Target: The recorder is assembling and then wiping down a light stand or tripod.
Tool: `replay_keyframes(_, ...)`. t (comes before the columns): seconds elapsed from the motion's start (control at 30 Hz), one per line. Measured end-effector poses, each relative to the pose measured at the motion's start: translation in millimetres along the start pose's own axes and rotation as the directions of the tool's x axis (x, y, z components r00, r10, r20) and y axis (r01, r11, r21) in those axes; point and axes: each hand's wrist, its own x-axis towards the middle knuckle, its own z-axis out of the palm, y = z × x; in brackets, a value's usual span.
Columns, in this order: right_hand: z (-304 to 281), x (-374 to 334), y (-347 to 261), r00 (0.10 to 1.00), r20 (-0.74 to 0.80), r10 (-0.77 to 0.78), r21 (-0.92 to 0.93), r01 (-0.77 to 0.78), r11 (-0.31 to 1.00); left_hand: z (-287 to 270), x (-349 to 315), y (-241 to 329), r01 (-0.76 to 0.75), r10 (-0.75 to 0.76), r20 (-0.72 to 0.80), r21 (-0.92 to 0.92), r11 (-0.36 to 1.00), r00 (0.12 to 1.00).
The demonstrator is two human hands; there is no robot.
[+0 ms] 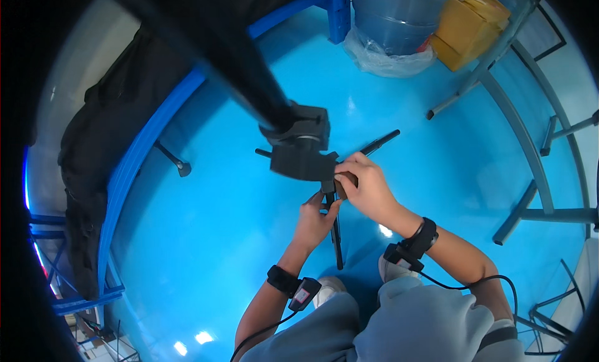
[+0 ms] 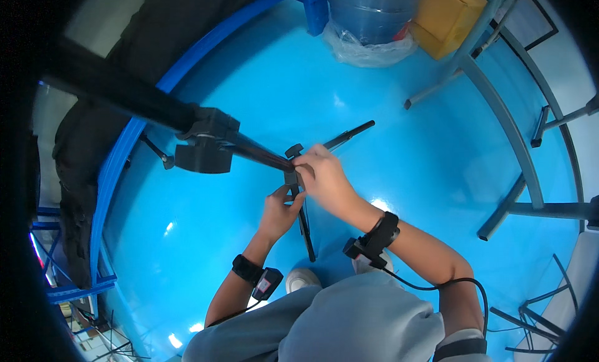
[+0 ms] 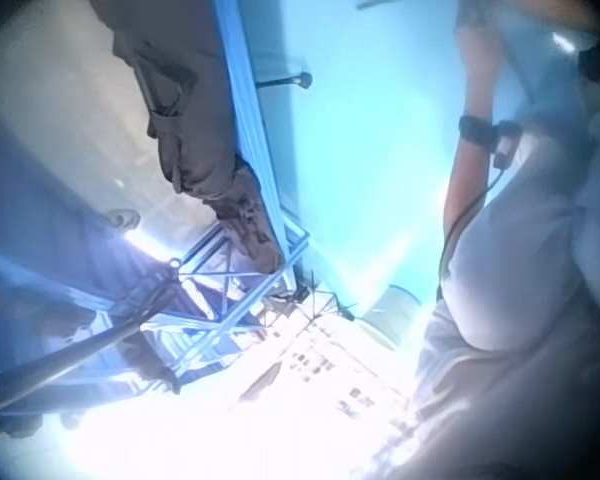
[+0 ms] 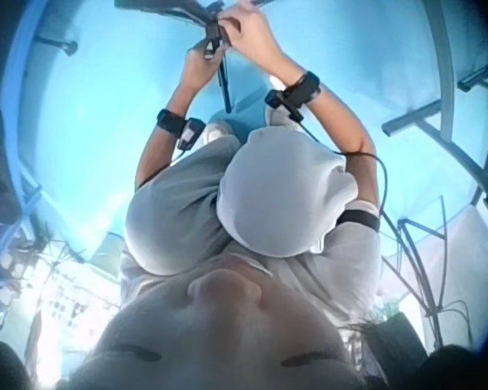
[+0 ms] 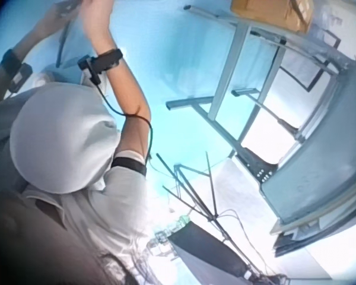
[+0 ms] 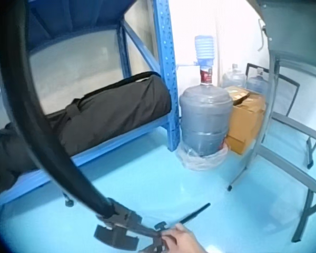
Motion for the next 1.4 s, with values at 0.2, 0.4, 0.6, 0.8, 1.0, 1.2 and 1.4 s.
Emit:
replay_keyframes(0.2,-8.1,-4.6,4.7,0.999,0.017,0.042,0.082,-0.044,0.996,-9.1,2.2,20.2,0.135,-0.138,0.094,0.042,0.990,0.986)
replay_keyframes(0.4,-21.0,-9.0,3.3,0.999,0.018,-0.044,0.097,0.042,0.994,-13.0,1.5,21.3,0.136,-0.138,0.102,0.030,0.990,0.985)
replay_keyframes(0.6,-38.9,-26.4,0.4,0.993,-0.081,-0.089,0.189,0.104,0.977,-12.3,1.9,14.4,0.090,-0.089,0.078,-0.002,0.996,0.993)
replay_keyframes(0.8,-49.8,7.5,14.6,0.989,-0.030,0.145,0.413,-0.120,0.903,-13.1,2.8,17.9,0.150,-0.155,0.107,0.056,0.987,0.982)
replay_keyframes(1.0,-10.0,31.5,14.0,0.994,0.070,0.079,0.242,-0.094,0.966,-11.1,4.8,21.5,0.128,-0.139,0.153,0.079,0.989,0.978)
replay_keyframes(1.2,4.5,-10.6,35.5,0.998,0.066,0.010,0.051,-0.014,0.999,-12.8,0.2,14.2,0.136,-0.139,0.130,0.036,0.990,0.982)
replay_keyframes(1.4,-8.5,-24.6,49.8,0.996,-0.058,0.062,0.096,-0.056,0.994,-14.9,3.1,9.3,0.176,-0.176,0.122,0.012,0.984,0.977)
